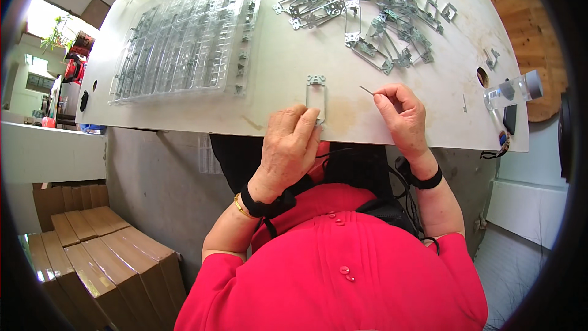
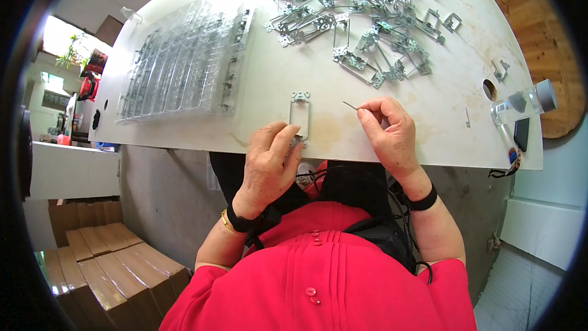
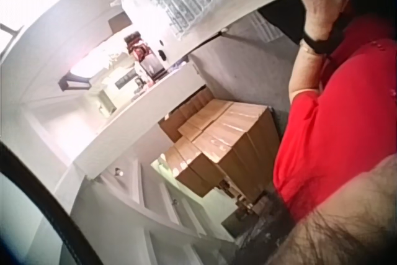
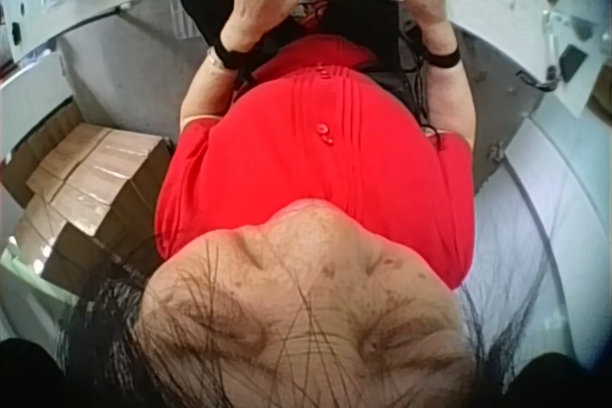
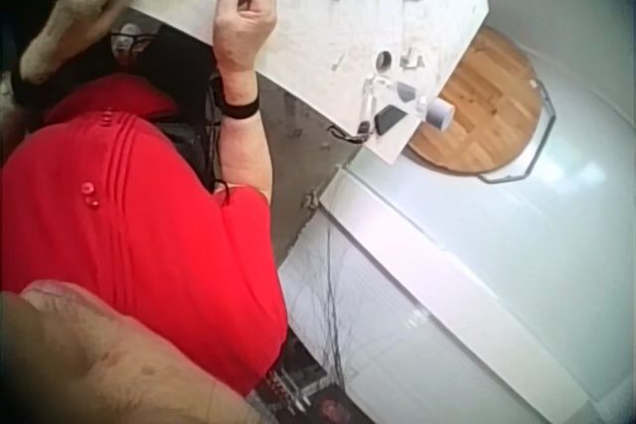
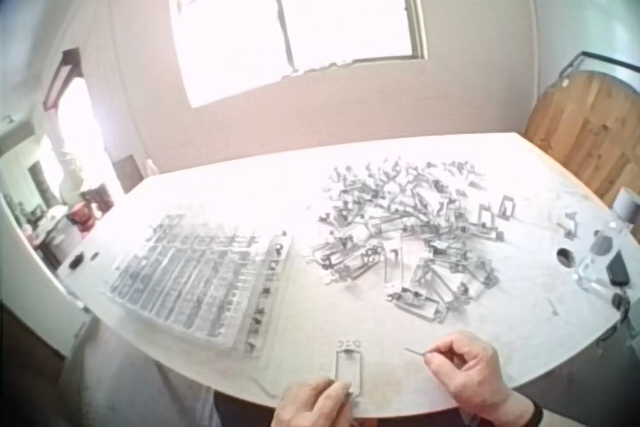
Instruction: Assembling small metal bracket components by inserting metal pins into pre-drilled holes.
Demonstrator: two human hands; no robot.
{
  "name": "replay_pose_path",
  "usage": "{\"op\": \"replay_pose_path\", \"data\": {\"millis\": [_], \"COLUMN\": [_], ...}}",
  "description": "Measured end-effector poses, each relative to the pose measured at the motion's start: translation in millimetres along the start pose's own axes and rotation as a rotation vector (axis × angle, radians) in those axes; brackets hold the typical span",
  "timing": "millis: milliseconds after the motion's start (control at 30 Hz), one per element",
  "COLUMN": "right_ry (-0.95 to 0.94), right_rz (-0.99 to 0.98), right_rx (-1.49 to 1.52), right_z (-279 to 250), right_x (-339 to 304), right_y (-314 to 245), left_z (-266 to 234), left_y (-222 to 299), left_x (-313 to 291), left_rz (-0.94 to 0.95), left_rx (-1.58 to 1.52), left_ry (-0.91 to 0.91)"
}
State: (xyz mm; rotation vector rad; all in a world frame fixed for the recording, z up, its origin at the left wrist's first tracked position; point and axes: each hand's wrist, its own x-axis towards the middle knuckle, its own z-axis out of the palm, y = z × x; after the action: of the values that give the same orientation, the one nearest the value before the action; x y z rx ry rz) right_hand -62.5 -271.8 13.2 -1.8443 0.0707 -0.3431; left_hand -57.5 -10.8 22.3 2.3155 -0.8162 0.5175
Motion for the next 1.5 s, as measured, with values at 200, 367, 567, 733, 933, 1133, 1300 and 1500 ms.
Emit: {"op": "replay_pose_path", "data": {"millis": [200,367,567,733,933,1133,1300,1500], "right_ry": [-0.002,0.008,0.007,0.012,-0.008,-0.106,-0.141,-0.141], "right_rz": [0.005,-0.016,-0.005,-0.039,0.022,0.091,-0.013,-0.244], "right_rx": [-0.014,-0.019,-0.010,-0.052,-0.005,-0.018,-0.213,-0.571], "right_z": [0.2,0.8,0.4,1.7,-3.4,-14.0,-29.2,-60.1], "right_x": [-0.4,-0.3,0.3,3.5,-1.3,2.2,2.0,0.8], "right_y": [-0.6,0.3,1.0,2.2,6.1,6.6,0.1,-8.9], "left_z": [-4.2,-9.6,-2.0,-10.0,-16.1,-15.1,-14.0,-5.9], "left_y": [3.1,3.9,-2.7,-2.1,-8.5,-15.0,-28.6,-48.6], "left_x": [-3.1,-4.7,-11.8,-7.8,-8.8,-11.6,-7.6,-4.0], "left_rz": [0.042,0.078,0.135,0.109,0.127,0.139,0.170,0.166], "left_rx": [0.002,-0.011,0.038,-0.008,-0.024,-0.032,-0.128,-0.246], "left_ry": [-0.096,-0.136,-0.110,-0.117,-0.099,-0.160,-0.157,-0.147]}}
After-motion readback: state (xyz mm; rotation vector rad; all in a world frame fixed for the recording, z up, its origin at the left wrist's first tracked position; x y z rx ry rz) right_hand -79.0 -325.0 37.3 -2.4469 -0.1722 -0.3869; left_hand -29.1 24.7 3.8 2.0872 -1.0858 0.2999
